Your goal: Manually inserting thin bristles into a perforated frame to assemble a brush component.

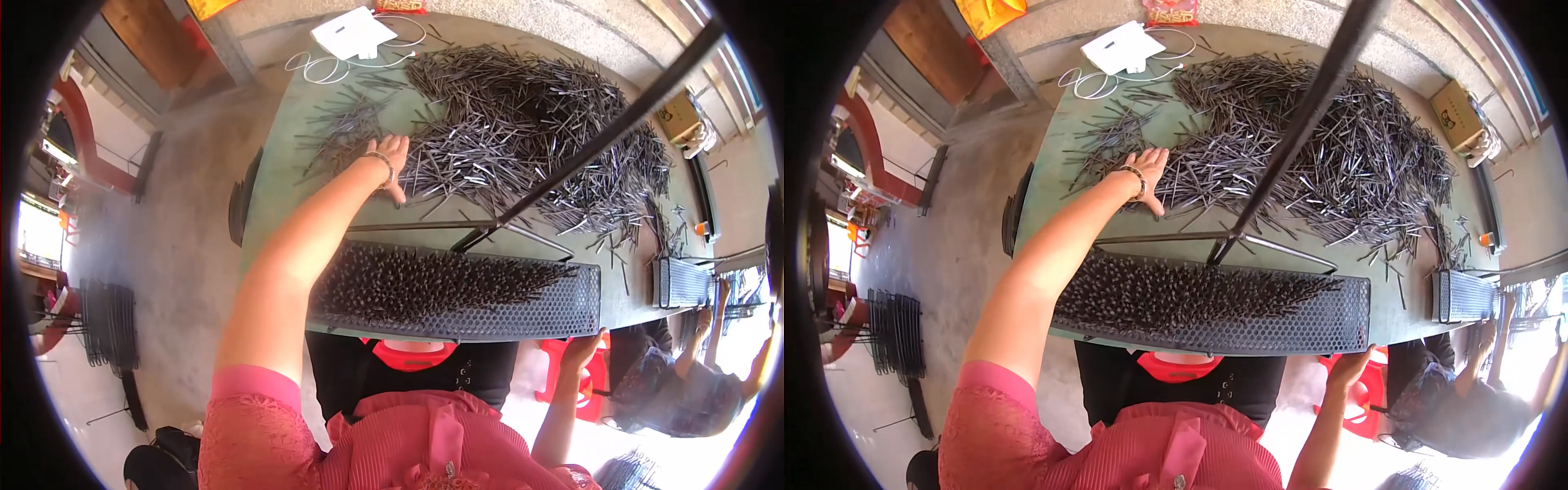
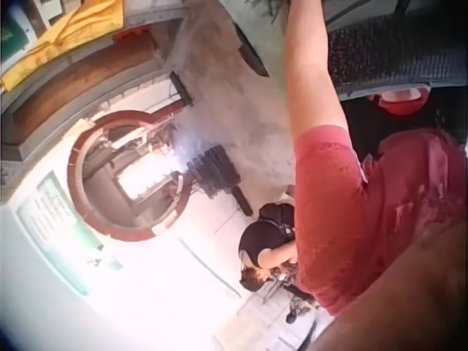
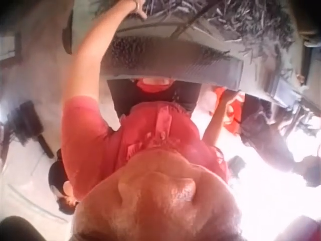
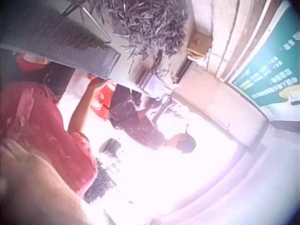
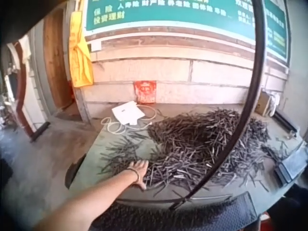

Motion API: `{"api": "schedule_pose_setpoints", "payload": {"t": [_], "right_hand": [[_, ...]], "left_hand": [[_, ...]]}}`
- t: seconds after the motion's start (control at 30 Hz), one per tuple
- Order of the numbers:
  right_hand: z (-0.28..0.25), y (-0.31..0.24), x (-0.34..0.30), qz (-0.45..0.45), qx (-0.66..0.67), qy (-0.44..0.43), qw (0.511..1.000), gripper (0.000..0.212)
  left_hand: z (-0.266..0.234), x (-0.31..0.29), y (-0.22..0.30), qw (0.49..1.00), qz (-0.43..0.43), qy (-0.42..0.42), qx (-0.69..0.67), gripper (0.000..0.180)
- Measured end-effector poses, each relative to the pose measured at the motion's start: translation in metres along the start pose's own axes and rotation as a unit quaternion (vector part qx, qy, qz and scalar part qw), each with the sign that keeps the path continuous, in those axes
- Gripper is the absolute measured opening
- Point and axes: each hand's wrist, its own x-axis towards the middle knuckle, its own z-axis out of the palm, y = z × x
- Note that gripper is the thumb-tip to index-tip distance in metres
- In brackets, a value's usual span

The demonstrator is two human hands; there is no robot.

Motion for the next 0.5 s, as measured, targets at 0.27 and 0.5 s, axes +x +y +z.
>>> {"api": "schedule_pose_setpoints", "payload": {"t": [0.27,0.5], "right_hand": [[0.001,0.000,0.000,-0.016,-0.047,-0.031,0.998,0.057],[-0.025,0.006,0.011,-0.015,-0.040,-0.041,0.998,0.054]], "left_hand": [[-0.005,0.019,-0.002,0.996,-0.053,0.034,0.064,0.075],[0.004,0.022,0.011,0.997,-0.067,0.013,0.048,0.086]]}}
